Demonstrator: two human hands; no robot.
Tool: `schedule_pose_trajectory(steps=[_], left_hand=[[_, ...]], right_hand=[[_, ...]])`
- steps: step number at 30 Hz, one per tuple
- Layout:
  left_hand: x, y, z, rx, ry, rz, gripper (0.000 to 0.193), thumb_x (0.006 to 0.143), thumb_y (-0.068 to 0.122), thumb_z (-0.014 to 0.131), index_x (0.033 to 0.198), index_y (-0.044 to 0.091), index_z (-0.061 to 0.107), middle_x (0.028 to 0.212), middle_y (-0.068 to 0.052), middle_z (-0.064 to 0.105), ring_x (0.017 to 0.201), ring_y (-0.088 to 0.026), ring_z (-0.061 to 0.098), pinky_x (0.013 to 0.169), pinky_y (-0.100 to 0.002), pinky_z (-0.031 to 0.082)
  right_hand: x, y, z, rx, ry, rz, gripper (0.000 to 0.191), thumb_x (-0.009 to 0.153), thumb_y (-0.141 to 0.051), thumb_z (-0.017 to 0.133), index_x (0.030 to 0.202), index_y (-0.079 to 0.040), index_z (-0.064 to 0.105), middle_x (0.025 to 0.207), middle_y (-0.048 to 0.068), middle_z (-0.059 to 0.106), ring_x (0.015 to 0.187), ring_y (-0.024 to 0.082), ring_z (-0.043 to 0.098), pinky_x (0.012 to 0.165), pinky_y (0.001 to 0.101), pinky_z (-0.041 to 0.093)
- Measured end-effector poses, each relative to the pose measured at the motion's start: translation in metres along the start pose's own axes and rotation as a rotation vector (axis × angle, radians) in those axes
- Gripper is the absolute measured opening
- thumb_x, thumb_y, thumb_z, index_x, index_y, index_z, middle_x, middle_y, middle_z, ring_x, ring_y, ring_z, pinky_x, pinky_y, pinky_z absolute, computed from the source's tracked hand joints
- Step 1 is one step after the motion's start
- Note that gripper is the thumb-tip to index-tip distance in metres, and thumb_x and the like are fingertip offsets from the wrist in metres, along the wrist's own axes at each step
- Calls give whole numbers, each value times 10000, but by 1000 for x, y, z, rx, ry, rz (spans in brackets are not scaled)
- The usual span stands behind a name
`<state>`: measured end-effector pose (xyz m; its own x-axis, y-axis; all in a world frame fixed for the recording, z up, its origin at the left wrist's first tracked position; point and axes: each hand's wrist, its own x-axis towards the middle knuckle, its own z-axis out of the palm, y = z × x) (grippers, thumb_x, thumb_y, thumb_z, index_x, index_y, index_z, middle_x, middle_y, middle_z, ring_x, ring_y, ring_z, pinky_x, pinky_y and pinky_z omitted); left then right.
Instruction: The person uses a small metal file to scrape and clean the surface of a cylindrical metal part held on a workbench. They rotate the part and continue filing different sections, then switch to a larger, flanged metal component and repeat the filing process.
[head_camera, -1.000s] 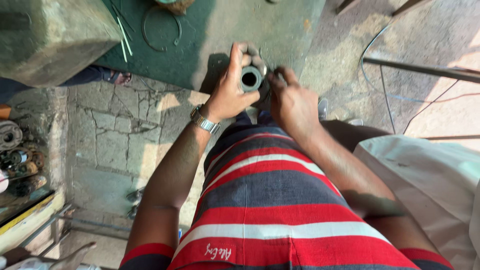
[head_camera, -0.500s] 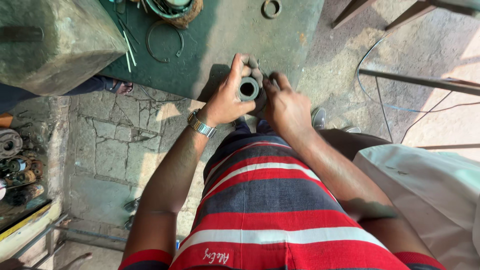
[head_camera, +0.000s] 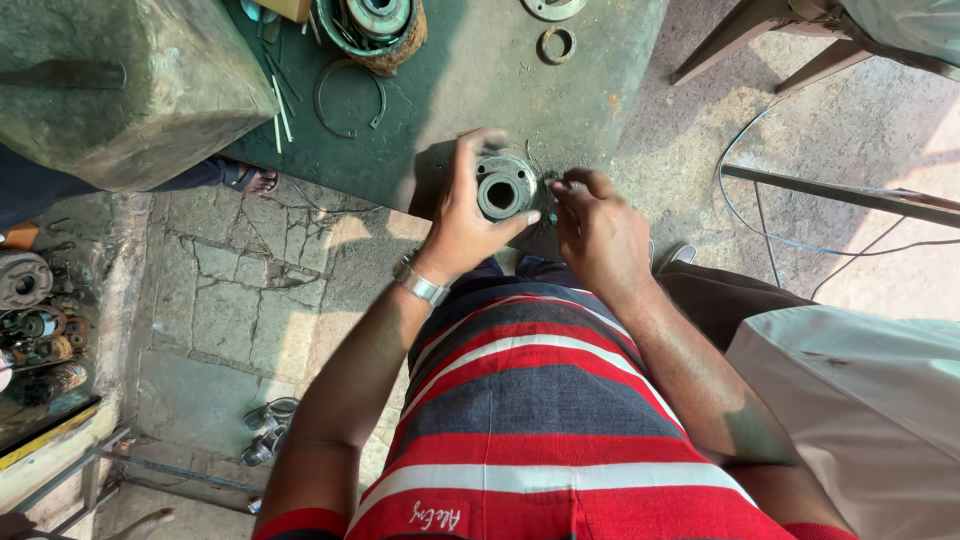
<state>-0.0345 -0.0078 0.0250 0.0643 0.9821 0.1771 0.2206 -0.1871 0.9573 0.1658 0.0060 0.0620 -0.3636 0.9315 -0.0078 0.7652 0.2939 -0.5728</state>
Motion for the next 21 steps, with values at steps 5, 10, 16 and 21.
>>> schedule_pose_trajectory(steps=[5, 10, 16, 21], left_hand=[[-7, -1, 30, 74, 258, -45, 658, 794, -21, 815, 1314, 65, 422, 1153, -93, 537, 1112, -207, 598, 1013, -375, 518], [-3, -10, 21, -97, 114, -19, 666, 829, -72, 734, 1354, 56, 344, 1162, -94, 511, 1111, -197, 574, 1015, -355, 506], [0, -8, 1, -118, -80, -47, 724, 816, -96, 702, 1401, 37, 297, 1129, -82, 514, 1105, -186, 562, 1048, -342, 492], [11, -10, -12, -123, -201, 12, 749, 813, -105, 694, 1416, 22, 268, 1156, -87, 492, 1142, -176, 540, 1092, -345, 481]], right_hand=[[7, -3, 9, 4, -13, -21, 214, 948, -136, 696, 1143, -98, 778, 1289, 98, 684, 821, 326, 735, 683, 438, 581], [10, -4, 12, -31, -51, -34, 242, 935, -140, 681, 1159, -106, 766, 1295, 94, 665, 816, 327, 737, 666, 442, 580], [7, -4, 11, -50, -73, -34, 230, 968, -149, 651, 1165, -106, 762, 1290, 95, 661, 792, 347, 728, 667, 465, 574], [8, -8, 15, -52, -112, 2, 240, 978, -129, 618, 1176, -99, 749, 1308, 104, 653, 736, 347, 725, 639, 463, 574]])
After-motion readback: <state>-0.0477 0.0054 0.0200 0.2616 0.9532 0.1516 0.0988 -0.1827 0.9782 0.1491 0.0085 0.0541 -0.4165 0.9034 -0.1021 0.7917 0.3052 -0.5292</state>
